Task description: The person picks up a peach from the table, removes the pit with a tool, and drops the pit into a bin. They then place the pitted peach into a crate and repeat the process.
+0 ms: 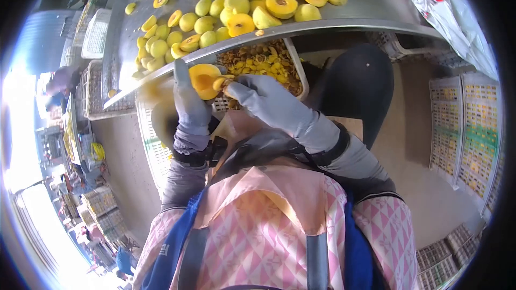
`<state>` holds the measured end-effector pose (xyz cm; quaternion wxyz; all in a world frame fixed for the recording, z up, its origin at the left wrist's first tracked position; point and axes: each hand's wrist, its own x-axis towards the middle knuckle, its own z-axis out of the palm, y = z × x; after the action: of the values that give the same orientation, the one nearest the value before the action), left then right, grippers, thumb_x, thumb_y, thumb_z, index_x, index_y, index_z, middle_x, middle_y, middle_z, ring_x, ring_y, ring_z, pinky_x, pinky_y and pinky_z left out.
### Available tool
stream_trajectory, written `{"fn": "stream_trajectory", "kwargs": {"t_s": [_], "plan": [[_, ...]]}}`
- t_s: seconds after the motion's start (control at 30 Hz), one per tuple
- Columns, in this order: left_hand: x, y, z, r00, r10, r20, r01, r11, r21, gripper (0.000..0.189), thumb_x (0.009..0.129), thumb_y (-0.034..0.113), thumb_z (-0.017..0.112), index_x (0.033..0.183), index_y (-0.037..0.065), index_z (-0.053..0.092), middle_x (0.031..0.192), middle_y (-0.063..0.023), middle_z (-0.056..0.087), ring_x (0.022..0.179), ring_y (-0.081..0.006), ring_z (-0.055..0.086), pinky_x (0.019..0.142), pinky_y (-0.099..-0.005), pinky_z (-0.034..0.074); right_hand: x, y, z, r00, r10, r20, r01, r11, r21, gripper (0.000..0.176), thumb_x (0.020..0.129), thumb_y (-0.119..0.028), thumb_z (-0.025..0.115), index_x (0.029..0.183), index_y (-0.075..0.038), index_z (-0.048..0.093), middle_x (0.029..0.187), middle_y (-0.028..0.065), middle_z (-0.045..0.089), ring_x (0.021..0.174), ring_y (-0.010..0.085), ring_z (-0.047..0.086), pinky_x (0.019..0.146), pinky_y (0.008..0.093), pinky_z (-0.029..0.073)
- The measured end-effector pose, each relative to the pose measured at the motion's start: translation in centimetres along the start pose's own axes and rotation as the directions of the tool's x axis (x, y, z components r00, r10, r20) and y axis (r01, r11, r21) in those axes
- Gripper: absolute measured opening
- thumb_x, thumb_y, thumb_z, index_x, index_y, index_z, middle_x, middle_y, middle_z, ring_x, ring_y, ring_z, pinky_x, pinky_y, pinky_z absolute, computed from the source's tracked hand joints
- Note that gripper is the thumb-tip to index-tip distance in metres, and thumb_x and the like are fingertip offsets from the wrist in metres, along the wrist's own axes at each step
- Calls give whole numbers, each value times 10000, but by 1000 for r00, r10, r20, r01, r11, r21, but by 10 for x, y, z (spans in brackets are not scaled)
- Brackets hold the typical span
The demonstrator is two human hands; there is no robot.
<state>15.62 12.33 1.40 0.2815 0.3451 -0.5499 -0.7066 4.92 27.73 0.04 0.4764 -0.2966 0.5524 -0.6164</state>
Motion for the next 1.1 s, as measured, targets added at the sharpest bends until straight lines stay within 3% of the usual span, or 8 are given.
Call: {"fn": "stream_trajectory", "kwargs": {"t_s": [0.2, 0.27, 0.37, 0.47, 0.6, 0.8, 0.97, 1.1], "plan": [[-19, 60, -120, 894, 445, 54, -336, 586, 737, 414, 1025, 304, 542, 1161, -70, 654, 1015, -135, 716, 890, -189, 682, 807, -345, 549, 1, 30, -2, 938, -345, -29, 228, 679, -698, 336, 968, -331, 606, 1120, -33, 637, 930, 242, 691, 857, 398, 678, 739, 494, 527], [-26, 80, -174, 952, 187, -242, -49, 874, 483, 387, 993, 306, 595, 1051, -62, 703, 976, -118, 723, 828, -168, 684, 784, -339, 547, 0, 29, -2, 961, -278, -3, 174, 611, -773, 293, 947, -316, 625, 1060, -45, 629, 859, 213, 698, 808, 396, 683, 716, 498, 524], [-5, 69, -281, 971, 6, -240, 219, 385, 896, 359, 987, 301, 604, 1055, -34, 714, 987, -126, 724, 864, -179, 679, 784, -329, 539, 0, 19, -1, 975, -223, 14, 142, 569, -810, 275, 936, -306, 649, 973, -39, 596, 828, 219, 679, 803, 420, 667, 710, 507, 511], [43, 81, -242, 919, 301, 255, -269, 6, 963, 321, 966, 271, 621, 1150, 23, 707, 1047, -156, 712, 923, -231, 678, 821, -343, 529, 4, 17, 2, 980, -200, 14, 128, 571, -811, 283, 913, -317, 661, 946, -48, 580, 783, 213, 670, 763, 417, 663, 683, 509, 506], [154, 86, -145, 956, 224, 191, -256, 317, 913, 416, 928, 238, 643, 1323, 108, 635, 1238, -189, 659, 1082, -320, 661, 947, -387, 496, 9, 13, -1, 990, -142, 16, 102, 618, -780, 292, 952, -305, 642, 996, -24, 574, 812, 248, 654, 784, 440, 649, 684, 516, 488], [303, 36, -116, 956, 137, 260, -283, 184, 941, 514, 865, 224, 697, 1354, 95, 603, 1258, -166, 659, 1107, -274, 639, 937, -351, 494, 15, 13, -10, 979, -205, -1, 132, 637, -760, 309, 942, -290, 661, 1058, -25, 552, 787, 235, 648, 749, 427, 648, 655, 511, 484], [299, 39, -120, 925, -66, 373, -342, 276, 898, 543, 843, 229, 727, 1336, 55, 579, 1160, -140, 706, 1041, -266, 677, 926, -356, 521, 21, 5, -5, 970, -226, -94, 107, 737, -668, 279, 949, -278, 658, 1056, -45, 550, 734, 215, 631, 690, 413, 642, 622, 505, 493], [220, 65, -92, 976, 51, 212, -191, 667, 720, 461, 849, 173, 734, 1266, 36, 594, 962, -48, 681, 830, -96, 624, 683, -261, 508, 28, 7, -3, 897, -415, -151, 291, 814, -503, 240, 976, -231, 643, 1081, -28, 570, 731, 191, 627, 683, 399, 636, 601, 460, 485]]}}
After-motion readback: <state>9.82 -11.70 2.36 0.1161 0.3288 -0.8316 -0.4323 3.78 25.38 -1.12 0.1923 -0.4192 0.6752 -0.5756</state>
